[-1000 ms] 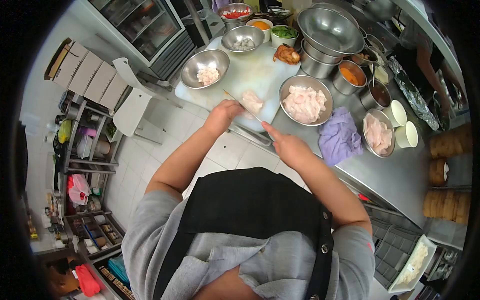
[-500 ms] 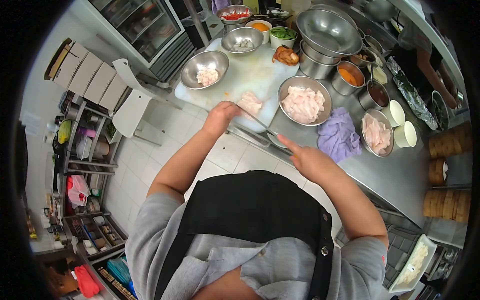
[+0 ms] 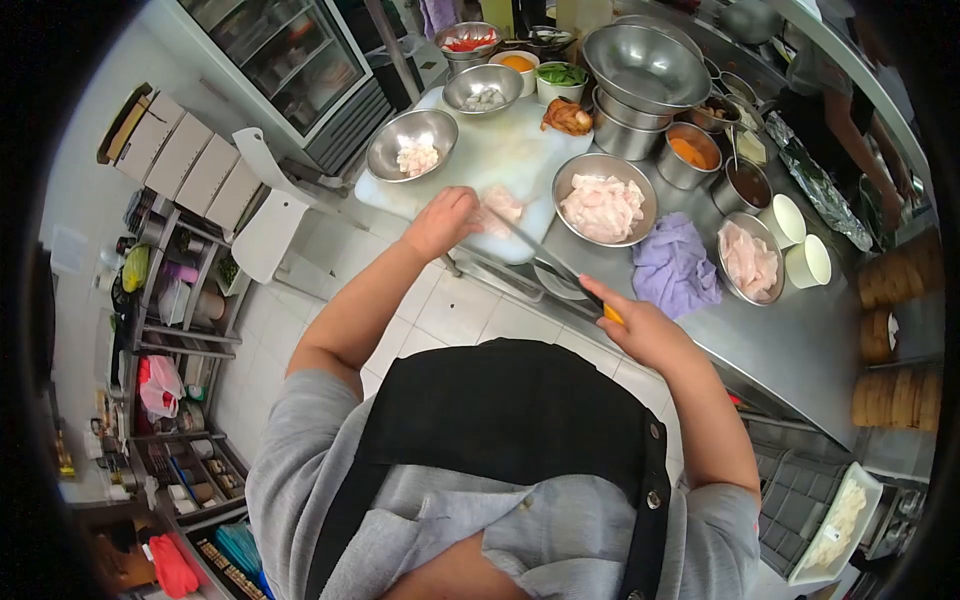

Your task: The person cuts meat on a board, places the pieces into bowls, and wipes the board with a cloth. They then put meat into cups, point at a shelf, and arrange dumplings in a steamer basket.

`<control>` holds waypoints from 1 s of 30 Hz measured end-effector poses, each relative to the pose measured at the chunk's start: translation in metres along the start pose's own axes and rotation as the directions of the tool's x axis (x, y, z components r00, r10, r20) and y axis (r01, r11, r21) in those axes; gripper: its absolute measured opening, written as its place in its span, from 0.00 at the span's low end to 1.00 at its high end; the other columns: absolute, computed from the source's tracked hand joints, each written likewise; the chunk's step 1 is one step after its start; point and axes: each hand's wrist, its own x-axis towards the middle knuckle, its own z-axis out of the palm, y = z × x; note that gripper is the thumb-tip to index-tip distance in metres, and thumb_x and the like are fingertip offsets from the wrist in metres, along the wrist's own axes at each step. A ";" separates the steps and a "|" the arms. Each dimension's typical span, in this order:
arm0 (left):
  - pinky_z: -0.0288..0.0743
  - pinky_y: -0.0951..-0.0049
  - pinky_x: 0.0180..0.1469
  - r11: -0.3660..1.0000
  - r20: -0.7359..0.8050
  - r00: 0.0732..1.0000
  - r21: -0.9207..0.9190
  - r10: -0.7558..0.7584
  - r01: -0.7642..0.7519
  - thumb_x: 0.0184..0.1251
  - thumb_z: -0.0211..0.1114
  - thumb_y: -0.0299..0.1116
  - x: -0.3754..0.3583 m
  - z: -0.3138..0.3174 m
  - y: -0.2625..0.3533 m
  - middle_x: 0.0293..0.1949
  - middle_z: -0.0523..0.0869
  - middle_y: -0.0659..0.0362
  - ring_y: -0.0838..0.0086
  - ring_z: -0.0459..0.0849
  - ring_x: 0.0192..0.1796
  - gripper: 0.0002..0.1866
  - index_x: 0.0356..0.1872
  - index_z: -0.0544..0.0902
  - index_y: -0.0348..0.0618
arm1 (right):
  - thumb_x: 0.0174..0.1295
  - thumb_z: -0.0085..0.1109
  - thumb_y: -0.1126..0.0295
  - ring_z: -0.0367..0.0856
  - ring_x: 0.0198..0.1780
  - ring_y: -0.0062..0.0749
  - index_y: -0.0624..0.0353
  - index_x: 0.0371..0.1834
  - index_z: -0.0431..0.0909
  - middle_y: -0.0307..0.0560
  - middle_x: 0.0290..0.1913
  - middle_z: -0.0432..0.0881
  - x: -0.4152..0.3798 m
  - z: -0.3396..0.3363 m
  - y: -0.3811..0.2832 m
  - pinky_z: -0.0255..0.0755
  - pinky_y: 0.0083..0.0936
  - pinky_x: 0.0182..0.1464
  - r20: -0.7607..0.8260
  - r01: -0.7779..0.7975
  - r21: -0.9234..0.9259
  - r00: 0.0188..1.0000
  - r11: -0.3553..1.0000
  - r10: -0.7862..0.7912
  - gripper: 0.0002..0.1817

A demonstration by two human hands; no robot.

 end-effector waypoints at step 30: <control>0.75 0.58 0.53 0.942 -0.251 0.935 -0.289 -0.249 0.173 0.56 0.72 0.31 0.012 0.043 0.024 0.44 0.81 0.50 0.51 0.78 0.51 0.17 0.45 0.78 0.41 | 0.71 0.53 0.67 0.81 0.48 0.61 0.41 0.80 0.52 0.68 0.54 0.79 0.030 0.030 -0.069 0.75 0.46 0.50 -0.676 0.413 -0.138 0.625 0.900 -0.390 0.35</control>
